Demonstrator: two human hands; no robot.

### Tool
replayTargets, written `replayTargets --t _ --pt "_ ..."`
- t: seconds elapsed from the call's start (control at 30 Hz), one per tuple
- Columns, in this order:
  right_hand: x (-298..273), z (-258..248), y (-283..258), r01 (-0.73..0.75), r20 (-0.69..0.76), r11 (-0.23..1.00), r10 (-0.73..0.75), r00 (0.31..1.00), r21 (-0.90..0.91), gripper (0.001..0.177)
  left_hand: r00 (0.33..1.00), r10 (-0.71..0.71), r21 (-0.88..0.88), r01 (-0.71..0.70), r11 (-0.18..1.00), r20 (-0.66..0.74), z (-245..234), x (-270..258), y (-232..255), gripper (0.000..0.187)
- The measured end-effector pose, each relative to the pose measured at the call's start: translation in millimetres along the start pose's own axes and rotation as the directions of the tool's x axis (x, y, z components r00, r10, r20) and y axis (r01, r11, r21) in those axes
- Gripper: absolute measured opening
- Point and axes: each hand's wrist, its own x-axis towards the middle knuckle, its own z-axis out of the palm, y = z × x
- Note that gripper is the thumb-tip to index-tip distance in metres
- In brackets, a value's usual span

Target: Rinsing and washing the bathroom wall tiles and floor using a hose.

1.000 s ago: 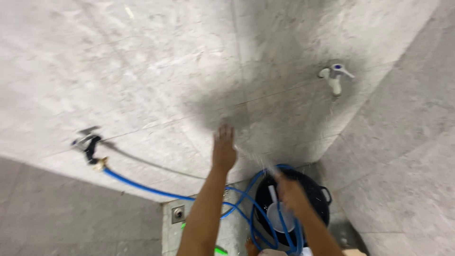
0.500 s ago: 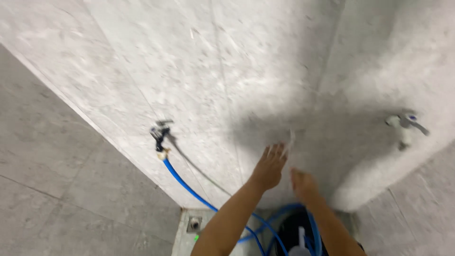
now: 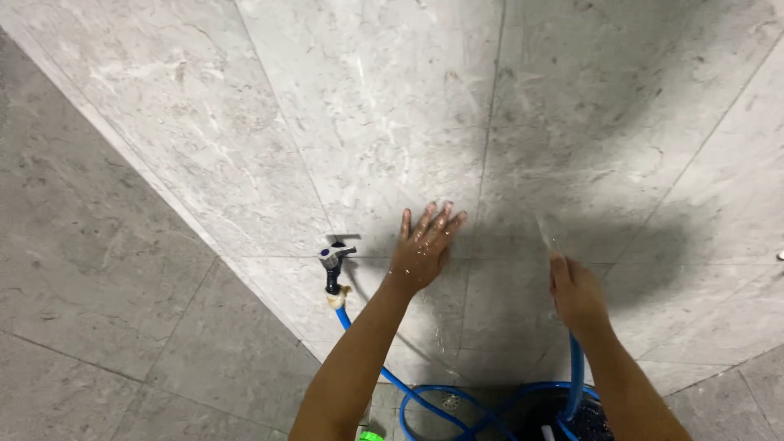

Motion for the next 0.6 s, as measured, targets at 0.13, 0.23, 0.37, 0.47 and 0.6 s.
replayTargets --t 0.13,0.23,0.37,0.47,0.6 --pt "22.3 -6.0 -110.6 0.198 0.002 0.965 -0.201 0.98 -0.171 0.067 0.931 -0.063 0.123 0.114 0.986 -0.36 -31.0 22.8 -47.1 0.058" --pt "35.2 -9.1 -190.4 0.319 -0.007 0.915 -0.331 0.944 -0.248 0.059 0.839 -0.179 0.016 0.218 0.976 -0.514 -82.5 46.2 -60.2 0.06" --pt "32.0 -16.9 -279.8 0.564 -0.043 0.745 -0.616 0.787 -0.356 0.061 0.755 -0.241 -0.009 0.297 0.955 -0.61 -148.2 76.6 -67.4 0.064" --pt "42.3 -14.6 -322.9 0.666 -0.075 0.491 -0.832 0.55 -0.561 0.057 0.619 -0.293 -0.099 0.329 0.939 -0.728 -180.9 94.9 -78.5 0.067" --pt "51.2 0.4 -370.5 0.7 0.01 0.259 -0.935 0.355 -0.665 0.049 0.523 -0.354 -0.173 0.364 0.915 -0.775 -176.1 90.3 -92.3 0.068"
